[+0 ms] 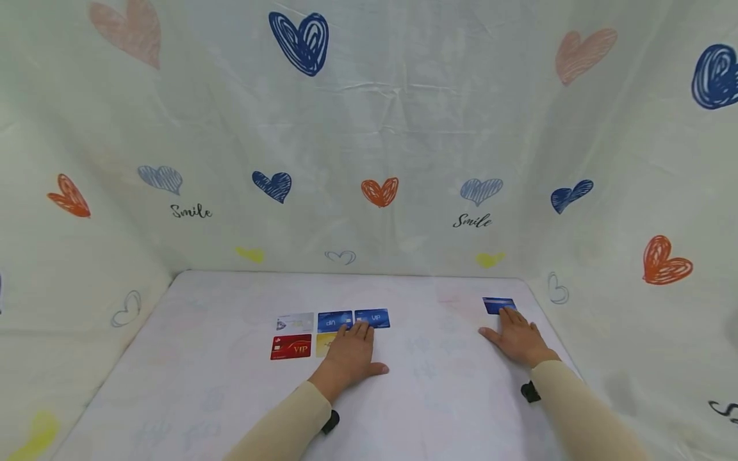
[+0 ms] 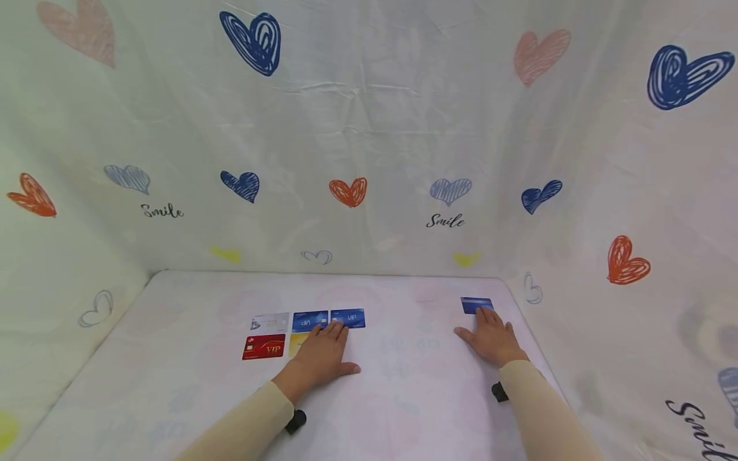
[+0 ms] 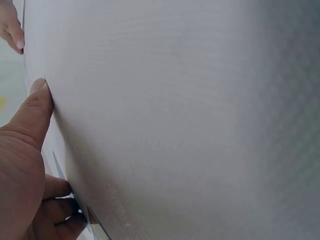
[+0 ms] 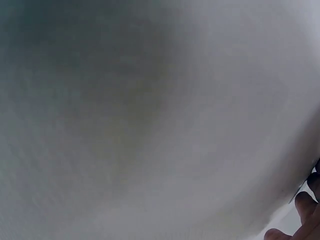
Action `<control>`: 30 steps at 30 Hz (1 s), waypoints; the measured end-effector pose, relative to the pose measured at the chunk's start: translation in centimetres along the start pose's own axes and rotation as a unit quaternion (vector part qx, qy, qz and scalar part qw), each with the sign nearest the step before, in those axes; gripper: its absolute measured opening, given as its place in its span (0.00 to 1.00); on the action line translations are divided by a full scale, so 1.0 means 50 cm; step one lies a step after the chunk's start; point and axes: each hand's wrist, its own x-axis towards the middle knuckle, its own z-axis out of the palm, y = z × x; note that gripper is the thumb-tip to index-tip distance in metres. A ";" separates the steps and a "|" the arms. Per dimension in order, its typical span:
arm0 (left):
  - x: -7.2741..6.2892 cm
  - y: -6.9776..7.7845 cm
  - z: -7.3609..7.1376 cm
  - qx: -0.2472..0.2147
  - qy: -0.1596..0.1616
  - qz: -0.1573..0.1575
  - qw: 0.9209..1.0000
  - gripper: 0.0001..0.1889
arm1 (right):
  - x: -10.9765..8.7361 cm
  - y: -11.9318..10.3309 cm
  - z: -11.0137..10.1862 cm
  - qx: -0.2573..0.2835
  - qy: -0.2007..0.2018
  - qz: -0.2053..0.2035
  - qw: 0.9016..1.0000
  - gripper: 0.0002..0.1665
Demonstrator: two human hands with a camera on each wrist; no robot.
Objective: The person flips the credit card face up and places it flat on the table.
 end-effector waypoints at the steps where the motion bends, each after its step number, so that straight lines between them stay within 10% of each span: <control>1: 0.000 0.000 0.001 0.000 0.001 0.000 1.000 0.51 | -0.003 -0.002 0.000 0.001 0.002 -0.004 1.000 0.59; 30: -0.017 0.011 -0.019 -0.013 0.005 0.007 1.000 0.48 | -0.091 -0.184 0.059 -0.084 0.025 -0.178 0.980 0.37</control>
